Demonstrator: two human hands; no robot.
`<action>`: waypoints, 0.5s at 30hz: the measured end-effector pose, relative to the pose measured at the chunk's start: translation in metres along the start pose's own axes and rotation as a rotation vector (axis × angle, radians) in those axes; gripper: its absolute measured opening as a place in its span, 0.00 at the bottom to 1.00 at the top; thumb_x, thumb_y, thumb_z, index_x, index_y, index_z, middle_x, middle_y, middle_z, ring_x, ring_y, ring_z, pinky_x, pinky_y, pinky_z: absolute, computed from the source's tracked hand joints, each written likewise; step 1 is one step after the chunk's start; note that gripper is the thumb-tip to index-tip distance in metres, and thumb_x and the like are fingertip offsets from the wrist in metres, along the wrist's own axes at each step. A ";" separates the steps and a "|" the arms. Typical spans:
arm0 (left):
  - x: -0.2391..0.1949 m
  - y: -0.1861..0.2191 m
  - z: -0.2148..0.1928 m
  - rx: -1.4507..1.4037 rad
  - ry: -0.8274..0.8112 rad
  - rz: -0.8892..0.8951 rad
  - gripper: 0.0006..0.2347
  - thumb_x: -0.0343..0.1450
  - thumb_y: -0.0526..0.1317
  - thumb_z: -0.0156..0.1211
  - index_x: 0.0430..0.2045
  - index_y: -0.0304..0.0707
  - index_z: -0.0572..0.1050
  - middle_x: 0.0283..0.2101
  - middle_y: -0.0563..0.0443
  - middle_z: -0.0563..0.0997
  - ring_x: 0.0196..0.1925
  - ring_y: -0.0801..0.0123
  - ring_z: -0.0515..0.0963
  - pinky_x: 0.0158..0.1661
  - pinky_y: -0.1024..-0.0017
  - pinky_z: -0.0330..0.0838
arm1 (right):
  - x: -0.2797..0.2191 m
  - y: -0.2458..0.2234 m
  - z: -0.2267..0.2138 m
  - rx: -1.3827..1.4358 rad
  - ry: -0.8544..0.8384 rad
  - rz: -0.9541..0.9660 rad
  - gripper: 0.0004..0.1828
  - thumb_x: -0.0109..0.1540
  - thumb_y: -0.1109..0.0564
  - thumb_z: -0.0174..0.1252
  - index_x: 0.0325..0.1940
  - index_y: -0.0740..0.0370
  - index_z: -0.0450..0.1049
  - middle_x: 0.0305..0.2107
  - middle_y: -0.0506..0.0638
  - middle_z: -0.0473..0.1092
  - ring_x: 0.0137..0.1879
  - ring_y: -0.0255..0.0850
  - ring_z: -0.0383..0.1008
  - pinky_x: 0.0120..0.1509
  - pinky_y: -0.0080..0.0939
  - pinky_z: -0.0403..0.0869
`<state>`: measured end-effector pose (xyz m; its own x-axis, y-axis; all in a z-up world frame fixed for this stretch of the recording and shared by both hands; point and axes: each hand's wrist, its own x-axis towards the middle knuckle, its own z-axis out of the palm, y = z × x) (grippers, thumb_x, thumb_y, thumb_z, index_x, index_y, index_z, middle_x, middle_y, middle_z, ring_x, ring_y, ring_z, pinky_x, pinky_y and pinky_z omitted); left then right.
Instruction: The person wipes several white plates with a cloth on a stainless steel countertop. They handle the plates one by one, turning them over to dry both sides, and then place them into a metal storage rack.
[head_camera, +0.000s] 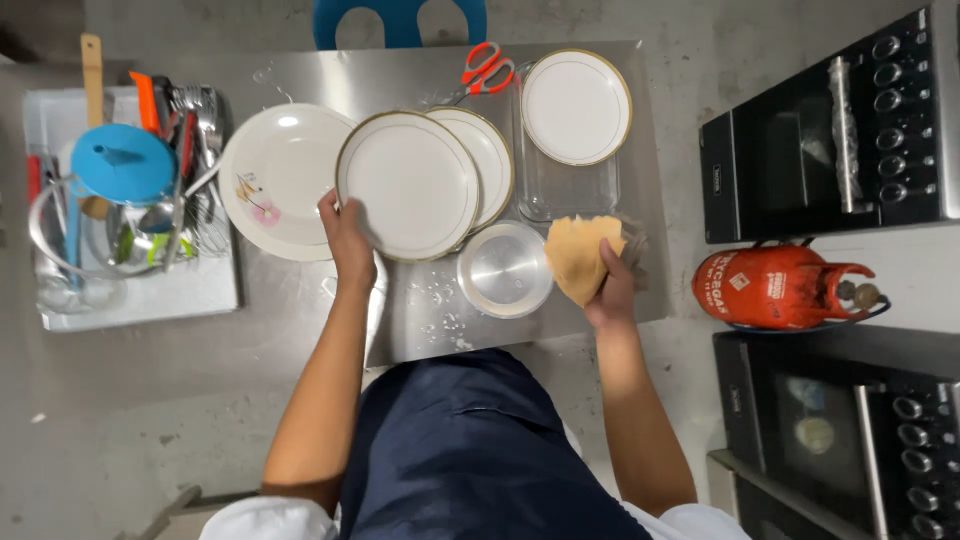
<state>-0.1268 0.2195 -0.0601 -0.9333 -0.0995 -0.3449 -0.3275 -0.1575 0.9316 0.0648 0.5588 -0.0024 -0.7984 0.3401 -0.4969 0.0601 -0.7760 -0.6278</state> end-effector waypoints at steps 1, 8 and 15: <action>-0.008 0.009 -0.009 0.003 -0.007 0.009 0.12 0.78 0.40 0.51 0.54 0.38 0.63 0.46 0.44 0.74 0.48 0.64 0.71 0.50 0.64 0.68 | -0.005 0.008 0.027 0.007 -0.003 -0.008 0.25 0.71 0.49 0.47 0.68 0.65 0.64 0.60 0.55 0.70 0.64 0.49 0.72 0.68 0.52 0.71; -0.078 0.059 -0.077 -0.789 -0.313 -0.181 0.30 0.78 0.56 0.43 0.67 0.27 0.61 0.67 0.38 0.70 0.69 0.54 0.70 0.68 0.59 0.63 | 0.014 0.133 0.182 -1.201 -0.077 -0.904 0.27 0.67 0.58 0.59 0.67 0.70 0.61 0.59 0.62 0.61 0.64 0.53 0.62 0.72 0.50 0.62; -0.059 0.021 -0.161 -0.705 -0.408 0.006 0.30 0.80 0.57 0.39 0.71 0.31 0.57 0.71 0.43 0.65 0.72 0.60 0.66 0.71 0.63 0.58 | -0.076 0.228 0.271 -1.458 -0.941 -1.077 0.27 0.68 0.57 0.58 0.68 0.72 0.62 0.68 0.69 0.56 0.76 0.64 0.57 0.81 0.59 0.58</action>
<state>-0.0553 0.0643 -0.0390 -0.9594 0.2419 -0.1447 -0.2797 -0.7534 0.5951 -0.0230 0.2123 0.0543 -0.8023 -0.4184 0.4258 -0.5966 0.5856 -0.5488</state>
